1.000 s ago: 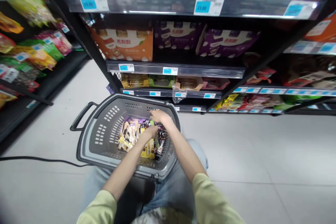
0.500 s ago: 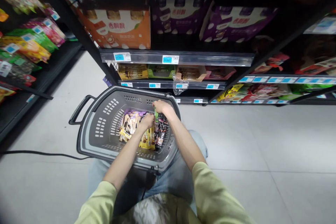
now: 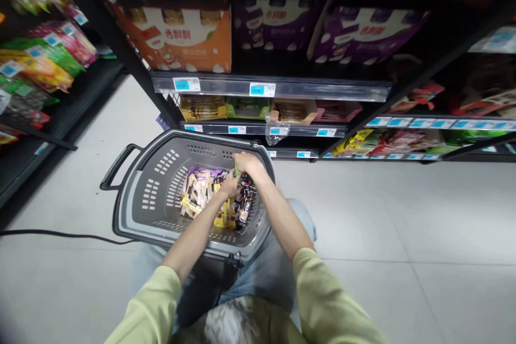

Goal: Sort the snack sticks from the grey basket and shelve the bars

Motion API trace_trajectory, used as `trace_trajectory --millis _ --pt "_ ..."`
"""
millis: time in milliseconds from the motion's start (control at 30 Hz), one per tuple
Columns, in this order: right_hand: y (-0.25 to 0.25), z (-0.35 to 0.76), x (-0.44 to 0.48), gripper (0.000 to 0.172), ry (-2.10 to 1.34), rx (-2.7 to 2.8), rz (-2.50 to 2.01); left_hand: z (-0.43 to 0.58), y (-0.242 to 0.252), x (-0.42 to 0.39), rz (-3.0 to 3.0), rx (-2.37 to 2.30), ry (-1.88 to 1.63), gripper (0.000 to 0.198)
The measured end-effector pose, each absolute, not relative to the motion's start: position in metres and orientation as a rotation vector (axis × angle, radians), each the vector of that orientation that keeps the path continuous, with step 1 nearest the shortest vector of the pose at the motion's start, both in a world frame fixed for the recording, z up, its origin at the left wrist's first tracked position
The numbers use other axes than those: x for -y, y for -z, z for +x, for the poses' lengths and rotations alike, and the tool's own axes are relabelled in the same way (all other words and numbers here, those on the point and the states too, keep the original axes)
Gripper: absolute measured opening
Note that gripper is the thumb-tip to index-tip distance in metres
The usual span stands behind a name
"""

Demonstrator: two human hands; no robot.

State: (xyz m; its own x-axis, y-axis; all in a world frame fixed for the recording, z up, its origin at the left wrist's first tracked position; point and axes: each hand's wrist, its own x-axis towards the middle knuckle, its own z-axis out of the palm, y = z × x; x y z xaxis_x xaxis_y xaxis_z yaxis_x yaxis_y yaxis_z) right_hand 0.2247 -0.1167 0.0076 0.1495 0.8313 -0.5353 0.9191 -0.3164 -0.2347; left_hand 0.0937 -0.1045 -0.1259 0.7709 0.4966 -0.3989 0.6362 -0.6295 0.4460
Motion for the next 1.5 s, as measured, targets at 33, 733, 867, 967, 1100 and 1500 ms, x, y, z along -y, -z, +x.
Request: trace_trajectory --millis 33,733,867,967,1100,1500 --pt "-0.009 0.225 0.117 0.048 0.88 -1.727 2.272 0.093 0.126 0.103 2.387 -0.841 0.289 0.081" --pt "-0.014 0.224 0.121 0.044 0.699 -1.887 2.344 0.103 0.038 0.077 2.117 -0.982 -0.648 0.012" --pt "-0.016 0.222 0.118 0.035 0.602 -2.066 2.482 0.101 0.025 0.076 1.733 -0.906 -1.006 0.019" --pt "-0.016 0.219 0.114 0.036 0.675 -2.195 2.599 0.099 0.023 0.072 1.43 -0.851 -1.161 0.038" --pt "-0.015 0.216 0.109 0.042 0.881 -2.35 2.856 0.097 0.025 0.064 1.184 -0.917 -1.054 0.034" --pt "-0.024 0.224 0.1 0.065 1.834 -1.897 3.862 0.094 0.018 0.079 1.231 -0.742 -0.696 0.04"
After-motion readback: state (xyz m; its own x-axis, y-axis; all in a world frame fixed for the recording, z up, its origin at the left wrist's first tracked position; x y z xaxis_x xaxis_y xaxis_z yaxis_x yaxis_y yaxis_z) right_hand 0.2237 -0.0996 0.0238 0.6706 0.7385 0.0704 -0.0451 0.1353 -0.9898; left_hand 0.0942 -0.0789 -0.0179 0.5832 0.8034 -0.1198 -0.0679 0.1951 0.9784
